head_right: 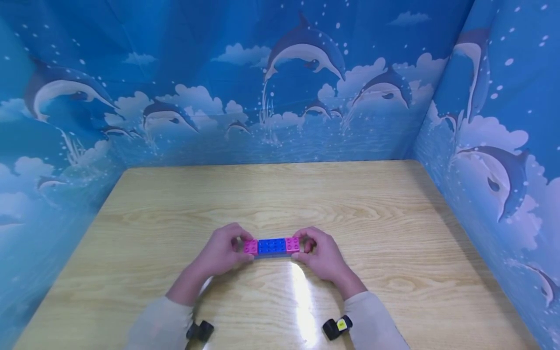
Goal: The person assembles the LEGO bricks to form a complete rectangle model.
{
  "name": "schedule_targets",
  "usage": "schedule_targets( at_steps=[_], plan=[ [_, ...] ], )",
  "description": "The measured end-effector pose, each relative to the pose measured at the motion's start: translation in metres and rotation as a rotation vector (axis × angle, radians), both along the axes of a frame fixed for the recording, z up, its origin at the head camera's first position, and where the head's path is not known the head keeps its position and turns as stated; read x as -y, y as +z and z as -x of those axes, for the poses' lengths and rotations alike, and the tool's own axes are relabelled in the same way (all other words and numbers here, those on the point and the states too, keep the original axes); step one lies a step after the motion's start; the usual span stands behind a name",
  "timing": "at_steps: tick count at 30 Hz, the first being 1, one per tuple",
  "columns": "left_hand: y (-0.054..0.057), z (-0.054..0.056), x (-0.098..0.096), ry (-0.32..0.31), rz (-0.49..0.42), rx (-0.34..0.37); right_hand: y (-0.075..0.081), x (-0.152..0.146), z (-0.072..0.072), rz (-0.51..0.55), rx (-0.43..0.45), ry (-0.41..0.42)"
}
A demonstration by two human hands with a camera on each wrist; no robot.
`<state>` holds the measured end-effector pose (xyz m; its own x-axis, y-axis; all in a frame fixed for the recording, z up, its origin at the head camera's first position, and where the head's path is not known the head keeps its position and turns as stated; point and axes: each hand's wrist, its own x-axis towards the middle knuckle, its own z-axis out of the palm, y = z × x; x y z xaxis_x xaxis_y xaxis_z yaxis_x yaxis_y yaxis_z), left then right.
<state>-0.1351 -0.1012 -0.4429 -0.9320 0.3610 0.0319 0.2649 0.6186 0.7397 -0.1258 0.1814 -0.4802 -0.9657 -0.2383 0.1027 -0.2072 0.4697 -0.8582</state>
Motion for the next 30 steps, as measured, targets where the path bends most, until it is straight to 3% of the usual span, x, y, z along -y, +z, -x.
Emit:
schedule_targets(
  at_steps=[11, 19, 30],
  plan=[
    [0.004, 0.002, -0.006, 0.054, 0.071, 0.029, 0.001, 0.001, -0.001, -0.004, -0.001, 0.011],
    [0.004, 0.004, -0.010, 0.080, 0.065, 0.059, 0.001, -0.001, 0.000, 0.000, 0.000, 0.000],
    [0.002, -0.004, -0.009, 0.127, 0.064, 0.050, 0.002, 0.001, -0.001, -0.014, 0.002, 0.001]
  ],
)
